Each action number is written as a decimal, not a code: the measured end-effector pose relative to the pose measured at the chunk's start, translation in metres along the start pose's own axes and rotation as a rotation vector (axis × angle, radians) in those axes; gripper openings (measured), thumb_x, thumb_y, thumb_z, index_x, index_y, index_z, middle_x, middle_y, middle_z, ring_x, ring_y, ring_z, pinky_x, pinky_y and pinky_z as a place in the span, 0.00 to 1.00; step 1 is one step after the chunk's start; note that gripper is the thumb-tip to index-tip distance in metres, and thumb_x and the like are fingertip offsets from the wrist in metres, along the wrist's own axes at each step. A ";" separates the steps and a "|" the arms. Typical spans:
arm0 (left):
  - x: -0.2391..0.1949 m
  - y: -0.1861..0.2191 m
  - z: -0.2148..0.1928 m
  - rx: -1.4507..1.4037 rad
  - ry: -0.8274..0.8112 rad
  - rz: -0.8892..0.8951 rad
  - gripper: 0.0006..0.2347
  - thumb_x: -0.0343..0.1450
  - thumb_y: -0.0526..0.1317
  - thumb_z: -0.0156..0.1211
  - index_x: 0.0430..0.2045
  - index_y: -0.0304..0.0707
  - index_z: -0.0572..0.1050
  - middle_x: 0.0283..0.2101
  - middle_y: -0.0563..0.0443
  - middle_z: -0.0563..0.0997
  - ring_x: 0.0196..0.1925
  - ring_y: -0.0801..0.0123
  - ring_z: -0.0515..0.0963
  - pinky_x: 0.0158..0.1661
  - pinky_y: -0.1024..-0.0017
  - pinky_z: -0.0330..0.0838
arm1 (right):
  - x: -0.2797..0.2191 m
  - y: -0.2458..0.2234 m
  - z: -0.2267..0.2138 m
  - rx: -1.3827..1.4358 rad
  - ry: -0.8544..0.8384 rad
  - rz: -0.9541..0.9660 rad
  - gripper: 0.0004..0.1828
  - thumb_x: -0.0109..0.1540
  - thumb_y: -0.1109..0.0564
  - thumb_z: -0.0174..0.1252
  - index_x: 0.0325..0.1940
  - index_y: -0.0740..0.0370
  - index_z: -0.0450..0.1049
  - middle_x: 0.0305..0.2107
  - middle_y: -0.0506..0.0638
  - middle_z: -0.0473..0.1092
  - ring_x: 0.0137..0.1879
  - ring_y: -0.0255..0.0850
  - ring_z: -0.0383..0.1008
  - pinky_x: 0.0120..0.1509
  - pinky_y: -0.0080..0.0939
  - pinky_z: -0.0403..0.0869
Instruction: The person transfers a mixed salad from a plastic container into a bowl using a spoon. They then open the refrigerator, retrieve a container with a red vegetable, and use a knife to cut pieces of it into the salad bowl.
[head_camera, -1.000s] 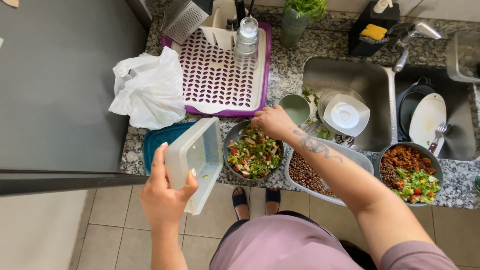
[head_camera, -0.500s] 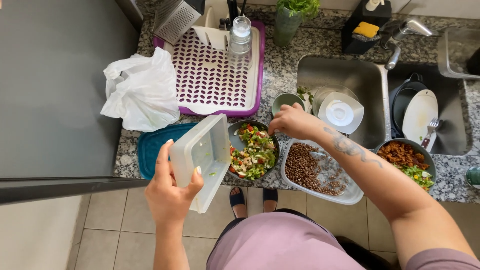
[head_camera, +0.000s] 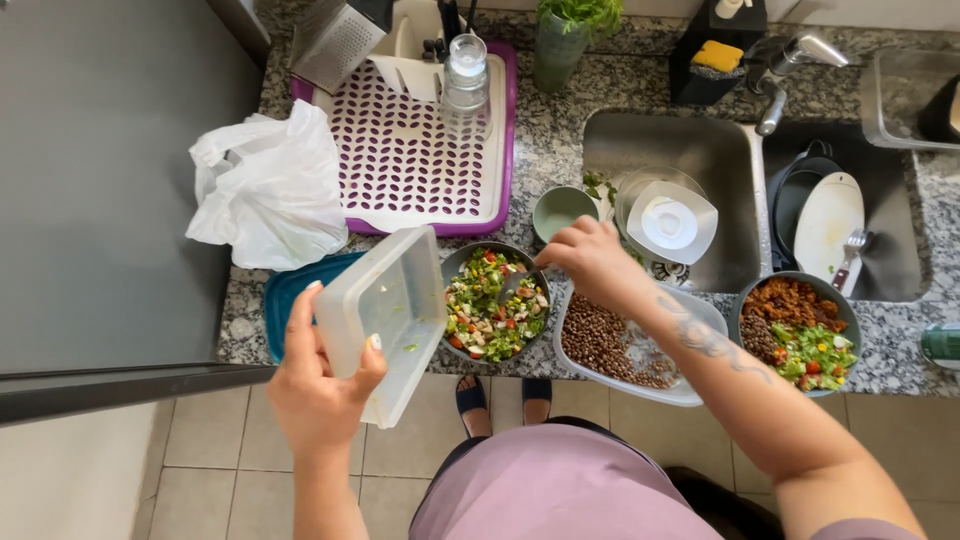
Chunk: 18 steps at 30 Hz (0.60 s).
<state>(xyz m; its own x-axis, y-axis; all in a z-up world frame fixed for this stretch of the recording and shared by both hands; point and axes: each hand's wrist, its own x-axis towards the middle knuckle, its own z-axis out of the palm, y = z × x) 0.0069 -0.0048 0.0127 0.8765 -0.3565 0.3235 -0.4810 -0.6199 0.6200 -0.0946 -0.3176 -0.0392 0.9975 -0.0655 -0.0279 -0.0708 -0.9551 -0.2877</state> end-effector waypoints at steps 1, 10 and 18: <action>0.000 -0.003 0.000 -0.005 -0.007 -0.002 0.28 0.59 0.46 0.58 0.55 0.41 0.65 0.19 0.61 0.69 0.16 0.76 0.62 0.19 0.77 0.59 | -0.003 0.006 0.004 -0.002 -0.006 0.006 0.17 0.58 0.67 0.51 0.44 0.49 0.75 0.38 0.43 0.72 0.45 0.43 0.62 0.47 0.43 0.61; -0.004 -0.014 -0.008 0.042 0.016 0.028 0.29 0.59 0.46 0.59 0.56 0.39 0.67 0.22 0.59 0.71 0.18 0.74 0.64 0.20 0.74 0.58 | -0.021 0.002 0.053 -0.043 0.131 0.072 0.27 0.50 0.77 0.51 0.43 0.48 0.76 0.34 0.46 0.69 0.39 0.48 0.59 0.40 0.49 0.57; 0.002 -0.032 -0.010 -0.281 -0.137 -0.022 0.30 0.68 0.33 0.51 0.66 0.18 0.54 0.42 0.25 0.71 0.37 0.53 0.70 0.33 0.68 0.61 | -0.089 -0.041 0.086 0.201 0.264 0.364 0.15 0.61 0.51 0.51 0.49 0.57 0.72 0.30 0.53 0.67 0.35 0.50 0.62 0.36 0.50 0.64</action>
<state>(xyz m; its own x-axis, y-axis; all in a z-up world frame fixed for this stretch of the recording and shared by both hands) 0.0242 0.0211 0.0010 0.8665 -0.4481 0.2201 -0.4208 -0.4181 0.8051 -0.1813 -0.2475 -0.1070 0.8736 -0.4807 0.0754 -0.3894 -0.7836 -0.4841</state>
